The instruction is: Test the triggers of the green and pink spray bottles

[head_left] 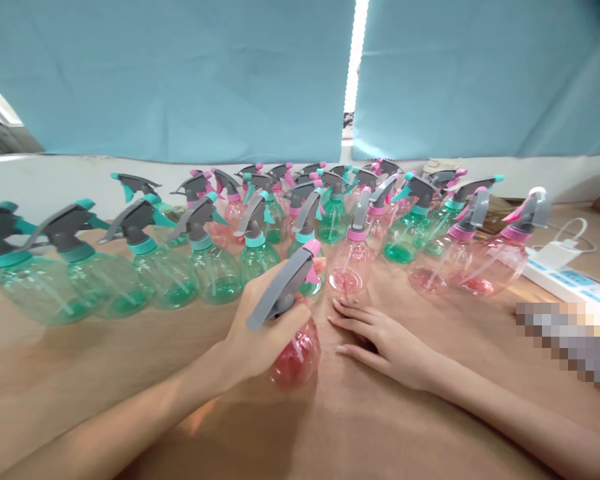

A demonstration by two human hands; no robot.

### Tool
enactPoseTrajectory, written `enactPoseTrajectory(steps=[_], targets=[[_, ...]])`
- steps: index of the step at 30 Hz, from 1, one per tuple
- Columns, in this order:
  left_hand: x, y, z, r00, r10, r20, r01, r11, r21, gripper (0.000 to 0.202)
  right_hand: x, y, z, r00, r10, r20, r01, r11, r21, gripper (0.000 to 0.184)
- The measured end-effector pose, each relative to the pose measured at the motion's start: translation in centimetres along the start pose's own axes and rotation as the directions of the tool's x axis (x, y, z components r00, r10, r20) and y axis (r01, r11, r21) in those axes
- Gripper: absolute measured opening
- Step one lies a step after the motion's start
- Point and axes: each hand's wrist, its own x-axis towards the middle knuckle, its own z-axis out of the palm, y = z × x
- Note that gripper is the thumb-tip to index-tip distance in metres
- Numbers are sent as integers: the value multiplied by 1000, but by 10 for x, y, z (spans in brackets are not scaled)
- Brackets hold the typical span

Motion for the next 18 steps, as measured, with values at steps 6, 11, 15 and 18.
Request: enactPoseTrajectory(steps=[6, 11, 15, 18], targets=[[-1, 0, 3, 1000, -12, -18, 12, 1000, 12, 6, 0, 0, 0, 1000, -8, -18, 8, 1000, 9, 53], [-2, 4, 4, 998, -52, -43, 52, 999, -5, 6, 0, 1, 1, 999, -15, -30, 16, 1000, 23, 52], [0, 7, 2, 999, -42, -26, 42, 999, 0, 13, -1, 3, 2, 999, -22, -44, 24, 999, 38, 52], [2, 6, 1, 1000, -11, 2, 11, 1000, 11, 21, 0, 2, 1, 999, -19, -40, 20, 999, 28, 52]])
